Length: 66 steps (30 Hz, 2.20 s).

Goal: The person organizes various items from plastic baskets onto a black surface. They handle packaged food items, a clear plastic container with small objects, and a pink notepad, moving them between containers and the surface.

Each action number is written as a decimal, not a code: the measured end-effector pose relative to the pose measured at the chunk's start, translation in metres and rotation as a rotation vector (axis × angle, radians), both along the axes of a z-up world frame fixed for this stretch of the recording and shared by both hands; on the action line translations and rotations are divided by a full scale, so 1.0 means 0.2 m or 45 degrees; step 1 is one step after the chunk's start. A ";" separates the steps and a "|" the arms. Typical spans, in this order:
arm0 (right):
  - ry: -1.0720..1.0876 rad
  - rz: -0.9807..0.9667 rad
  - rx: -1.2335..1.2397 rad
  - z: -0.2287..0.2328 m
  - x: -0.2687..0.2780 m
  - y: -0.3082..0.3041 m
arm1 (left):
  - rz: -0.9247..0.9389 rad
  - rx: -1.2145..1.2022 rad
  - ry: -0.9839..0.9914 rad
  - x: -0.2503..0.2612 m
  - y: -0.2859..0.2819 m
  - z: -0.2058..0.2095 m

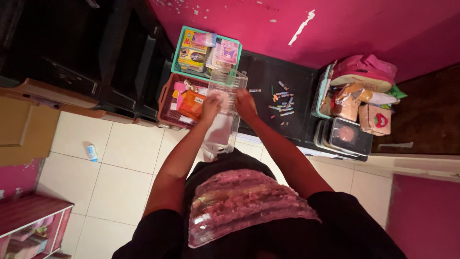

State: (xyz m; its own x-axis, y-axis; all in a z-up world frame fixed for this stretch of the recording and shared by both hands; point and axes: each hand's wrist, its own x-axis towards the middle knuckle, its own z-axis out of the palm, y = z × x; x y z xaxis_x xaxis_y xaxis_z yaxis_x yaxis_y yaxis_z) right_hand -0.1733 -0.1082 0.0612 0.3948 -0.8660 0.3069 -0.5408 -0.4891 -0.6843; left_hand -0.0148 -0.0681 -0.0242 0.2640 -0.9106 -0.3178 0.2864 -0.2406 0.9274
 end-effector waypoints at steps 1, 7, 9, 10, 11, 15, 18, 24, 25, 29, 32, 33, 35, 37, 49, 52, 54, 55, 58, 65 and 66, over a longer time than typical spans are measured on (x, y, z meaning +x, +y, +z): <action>-0.189 0.085 0.214 -0.03 0.01 0.00 | 0.085 -0.055 0.290 -0.02 -0.02 0.01; -0.914 0.453 0.841 -0.23 0.05 -0.21 | 0.128 -0.158 0.151 -0.12 -0.22 0.08; -0.763 0.326 0.923 -0.27 0.00 -0.24 | 0.056 -0.319 0.092 -0.15 -0.24 0.08; -0.608 0.267 0.879 -0.29 -0.03 -0.25 | 0.019 -0.410 0.059 -0.16 -0.25 0.09; -0.453 0.209 0.834 -0.30 -0.07 -0.25 | 0.044 -0.386 -0.118 -0.17 -0.24 0.09; 0.132 0.187 0.309 -0.29 -0.16 -0.20 | 0.036 -0.252 -0.916 -0.14 -0.10 0.17; 0.050 0.088 0.058 -0.18 -0.13 -0.12 | -0.150 -0.182 -1.232 -0.10 0.02 0.35; 0.202 -0.020 0.152 0.02 -0.07 0.02 | -0.485 -0.134 -1.440 -0.09 0.15 0.52; 0.217 0.004 0.139 0.04 -0.07 0.02 | -0.514 -0.126 -1.431 -0.09 0.16 0.53; 0.194 0.007 -0.077 0.03 -0.09 0.06 | -0.574 -0.074 -1.506 -0.13 0.16 0.55; 0.226 -0.152 -0.113 -0.05 -0.15 0.03 | -0.690 0.061 -1.649 -0.16 0.15 0.61; 0.257 -0.219 -0.078 -0.10 -0.19 0.03 | -0.671 0.039 -1.672 -0.17 0.16 0.61; 0.253 -0.327 0.135 -0.21 -0.29 0.01 | -0.570 -0.039 -1.705 -0.19 0.15 0.59; 0.369 -0.453 0.216 -0.32 -0.40 0.00 | -0.414 -0.141 -1.707 -0.23 0.13 0.54; 0.829 -0.472 0.241 -0.38 -0.68 -0.02 | -0.137 -0.195 -1.523 -0.43 0.01 0.48; 0.957 -0.448 0.209 -0.51 -0.70 -0.04 | -0.056 -0.200 -1.494 -0.35 0.01 0.45; 1.053 -0.452 0.188 -0.57 -0.70 -0.06 | -0.047 -0.160 -1.485 -0.29 0.05 0.43; 1.062 -0.480 0.125 -0.58 -0.69 -0.07 | -0.040 -0.140 -1.481 -0.25 0.07 0.42; 0.925 -0.485 0.082 -0.52 -0.63 -0.06 | -0.003 -0.117 -1.522 -0.18 0.10 0.40; 0.147 0.076 -0.300 -0.12 -0.25 -0.02 | -0.133 0.007 -1.627 -0.17 0.15 0.42; 0.133 0.103 -0.248 -0.07 -0.21 -0.02 | -0.157 -0.006 -1.652 -0.17 0.15 0.41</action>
